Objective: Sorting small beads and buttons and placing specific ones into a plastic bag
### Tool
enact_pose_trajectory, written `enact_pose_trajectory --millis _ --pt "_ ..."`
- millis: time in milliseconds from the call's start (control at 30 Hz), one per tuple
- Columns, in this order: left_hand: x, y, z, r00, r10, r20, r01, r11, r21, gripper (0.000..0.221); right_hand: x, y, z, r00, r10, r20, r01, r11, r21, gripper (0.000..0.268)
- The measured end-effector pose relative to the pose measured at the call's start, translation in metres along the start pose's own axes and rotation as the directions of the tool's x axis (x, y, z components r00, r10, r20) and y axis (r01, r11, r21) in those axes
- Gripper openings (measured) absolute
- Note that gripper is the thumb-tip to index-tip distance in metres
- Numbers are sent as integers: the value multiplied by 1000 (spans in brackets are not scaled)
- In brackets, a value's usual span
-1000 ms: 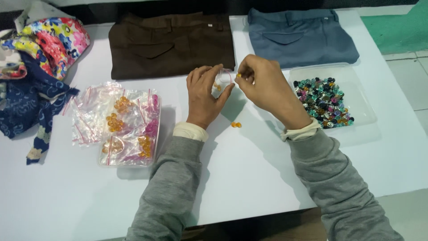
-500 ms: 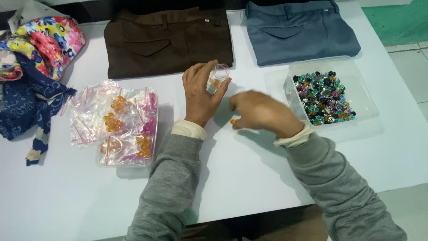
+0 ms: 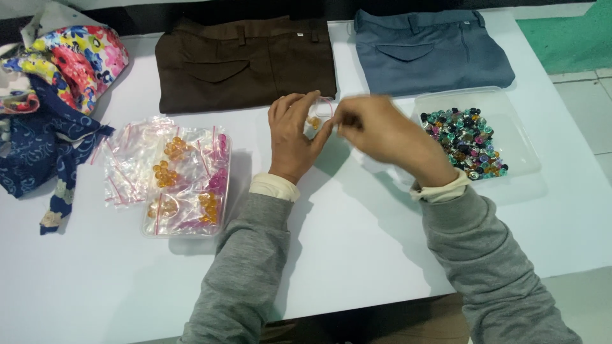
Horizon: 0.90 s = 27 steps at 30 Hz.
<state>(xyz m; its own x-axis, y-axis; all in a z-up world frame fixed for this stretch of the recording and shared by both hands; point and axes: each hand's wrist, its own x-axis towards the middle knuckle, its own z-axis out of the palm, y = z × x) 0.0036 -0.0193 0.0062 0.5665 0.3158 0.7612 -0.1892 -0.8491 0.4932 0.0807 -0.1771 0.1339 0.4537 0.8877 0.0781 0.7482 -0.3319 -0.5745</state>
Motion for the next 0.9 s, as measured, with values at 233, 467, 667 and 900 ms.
enact_pose_trajectory --millis 233,467,667,900 --pt "-3 12 3 999 48 24 -48 999 -7 55 9 16 6 933 -173 -316 215 971 102 17" --pt "-5 6 4 999 -26 26 26 1000 -17 55 3 11 8 982 -88 -164 83 996 -39 15" --pt "-3 22 2 999 -34 -1 33 965 -260 71 4 14 4 996 -73 -54 74 997 32 15" --pt "-7 21 7 955 -243 168 292 862 -414 17 9 17 15 999 48 -3 -48 998 -31 16"
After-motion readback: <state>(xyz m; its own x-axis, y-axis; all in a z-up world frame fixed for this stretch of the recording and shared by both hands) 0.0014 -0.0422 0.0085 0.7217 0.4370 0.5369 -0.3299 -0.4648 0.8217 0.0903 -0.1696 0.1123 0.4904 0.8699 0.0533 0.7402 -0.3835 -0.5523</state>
